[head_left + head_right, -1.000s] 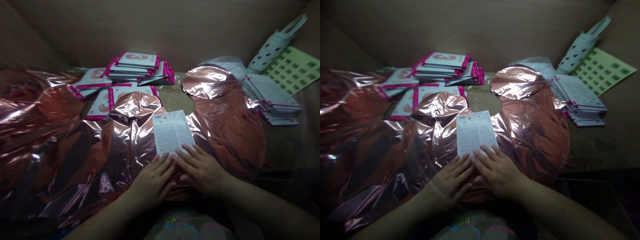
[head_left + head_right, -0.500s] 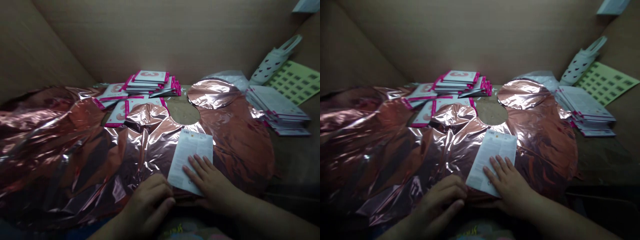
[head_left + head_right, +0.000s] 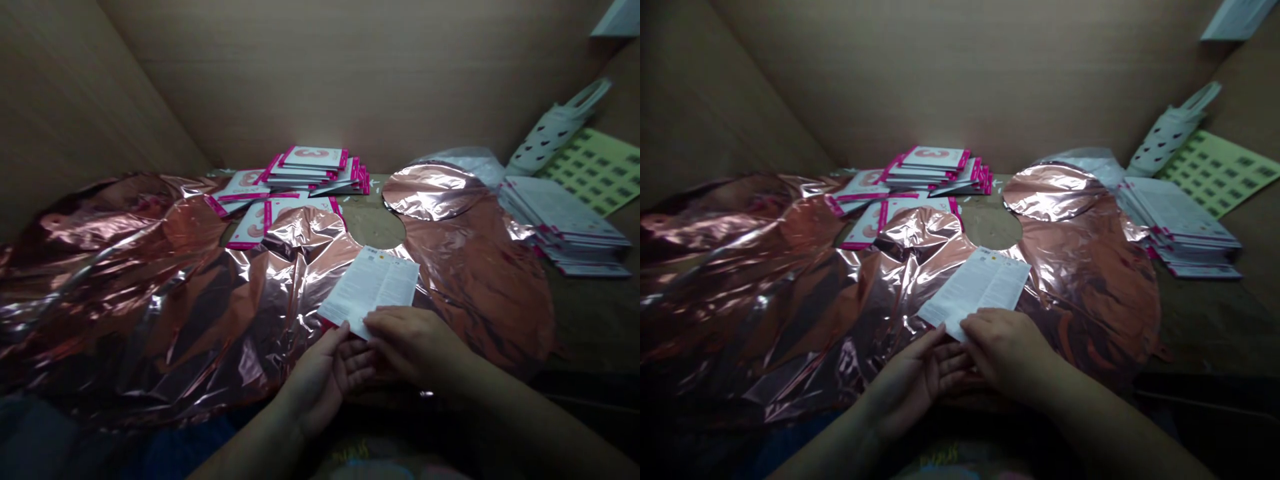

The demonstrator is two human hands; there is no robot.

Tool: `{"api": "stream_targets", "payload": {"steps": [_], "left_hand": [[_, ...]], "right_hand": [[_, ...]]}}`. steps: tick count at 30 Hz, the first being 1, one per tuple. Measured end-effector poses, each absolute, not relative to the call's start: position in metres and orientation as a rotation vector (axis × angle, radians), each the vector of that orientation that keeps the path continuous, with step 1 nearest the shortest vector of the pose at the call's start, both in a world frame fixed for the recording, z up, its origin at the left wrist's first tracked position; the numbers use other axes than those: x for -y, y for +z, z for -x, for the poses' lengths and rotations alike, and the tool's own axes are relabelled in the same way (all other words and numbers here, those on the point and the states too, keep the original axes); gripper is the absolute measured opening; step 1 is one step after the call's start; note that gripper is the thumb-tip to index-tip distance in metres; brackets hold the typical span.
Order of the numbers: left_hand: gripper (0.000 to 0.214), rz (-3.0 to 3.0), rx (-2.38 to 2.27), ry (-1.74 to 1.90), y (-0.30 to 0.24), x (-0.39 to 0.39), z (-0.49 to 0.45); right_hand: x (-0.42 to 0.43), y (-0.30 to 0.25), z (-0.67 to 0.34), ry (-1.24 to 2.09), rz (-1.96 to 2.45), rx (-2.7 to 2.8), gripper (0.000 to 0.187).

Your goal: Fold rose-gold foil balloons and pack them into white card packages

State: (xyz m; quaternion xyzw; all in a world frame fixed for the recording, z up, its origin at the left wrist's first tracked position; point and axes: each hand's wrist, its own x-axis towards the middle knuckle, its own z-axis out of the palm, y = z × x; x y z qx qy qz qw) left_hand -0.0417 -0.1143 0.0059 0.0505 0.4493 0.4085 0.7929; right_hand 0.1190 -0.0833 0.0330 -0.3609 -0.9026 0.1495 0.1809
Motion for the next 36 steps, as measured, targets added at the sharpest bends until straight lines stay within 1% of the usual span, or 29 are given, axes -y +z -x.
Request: {"api": "stream_targets", "payload": {"steps": [2, 6, 11, 14, 16, 17, 19, 22, 23, 24, 25, 26, 28, 29, 30, 31, 33, 34, 36], "left_hand": [[0.02, -0.084, -0.979, 0.868, 0.004, 0.114, 0.041], [0.012, -0.116, -0.941, 0.943, 0.004, 0.115, 0.039], [0.028, -0.376, -0.978, 1.026, 0.002, 0.112, 0.038], [0.029, -0.607, -1.052, 1.062, 0.0, 0.107, 0.043], [0.03, -0.728, -1.093, 1.03, 0.001, 0.104, 0.048], [0.031, -0.772, -1.103, 1.013, 0.001, 0.103, 0.051], [0.03, -0.796, -1.103, 1.002, 0.0, 0.101, 0.056], [0.029, -0.724, -1.095, 1.074, -0.004, 0.099, 0.06], [0.028, -0.699, -1.092, 1.108, -0.004, 0.098, 0.059], [0.028, -0.68, -1.077, 1.133, -0.004, 0.097, 0.058], [0.029, -0.673, -1.043, 1.143, -0.002, 0.095, 0.055], [0.03, -0.68, -0.997, 1.149, 0.001, 0.093, 0.053], [0.035, -0.754, -0.934, 1.148, 0.011, 0.087, 0.05], [0.039, -0.815, -0.946, 1.157, 0.016, 0.085, 0.052], [0.044, -0.893, -0.983, 1.18, 0.021, 0.083, 0.057], [0.051, -0.976, -1.046, 1.218, 0.025, 0.083, 0.067], [0.059, -1.143, -1.253, 1.313, 0.028, 0.084, 0.101], [0.059, -1.225, -1.388, 1.358, 0.027, 0.086, 0.125], [0.046, -1.335, -1.784, 1.383, 0.021, 0.092, 0.182]], "right_hand": [[0.083, 0.028, -0.121, 0.467, 1.035, 2.536, 0.014], [0.085, 0.021, -0.122, 0.413, 1.035, 2.477, 0.016], [0.087, 0.019, -0.118, 0.1, 0.959, 2.515, 0.019], [0.083, 0.016, -0.113, -0.124, 0.757, 2.57, 0.025], [0.077, 0.018, -0.114, -0.19, 0.662, 2.598, 0.028], [0.074, 0.022, -0.117, -0.163, 0.674, 2.594, 0.029], [0.07, 0.035, -0.129, 0.029, 0.757, 2.585, 0.029], [0.075, 0.066, -0.155, 0.417, 0.734, 2.782, 0.02], [0.08, 0.074, -0.161, 0.433, 0.713, 2.865, 0.019], [0.086, 0.08, -0.164, 0.333, 0.726, 2.902, 0.026], [0.091, 0.082, -0.164, 0.144, 0.756, 2.892, 0.036], [0.094, 0.081, -0.16, -0.083, 0.775, 2.832, 0.042], [0.09, 0.077, -0.147, -0.455, 0.709, 2.708, 0.041], [0.08, 0.078, -0.14, -0.553, 0.644, 2.665, 0.039], [0.066, 0.081, -0.133, -0.571, 0.6, 2.627, 0.039], [0.047, 0.087, -0.127, -0.512, 0.6, 2.585, 0.038], [-0.004, 0.106, -0.118, -0.211, 0.771, 2.395, 0.028], [-0.034, 0.115, -0.112, 0.011, 0.914, 2.243, 0.023], [-0.096, 0.126, -0.094, 0.521, 1.194, 1.782, 0.021]]}}
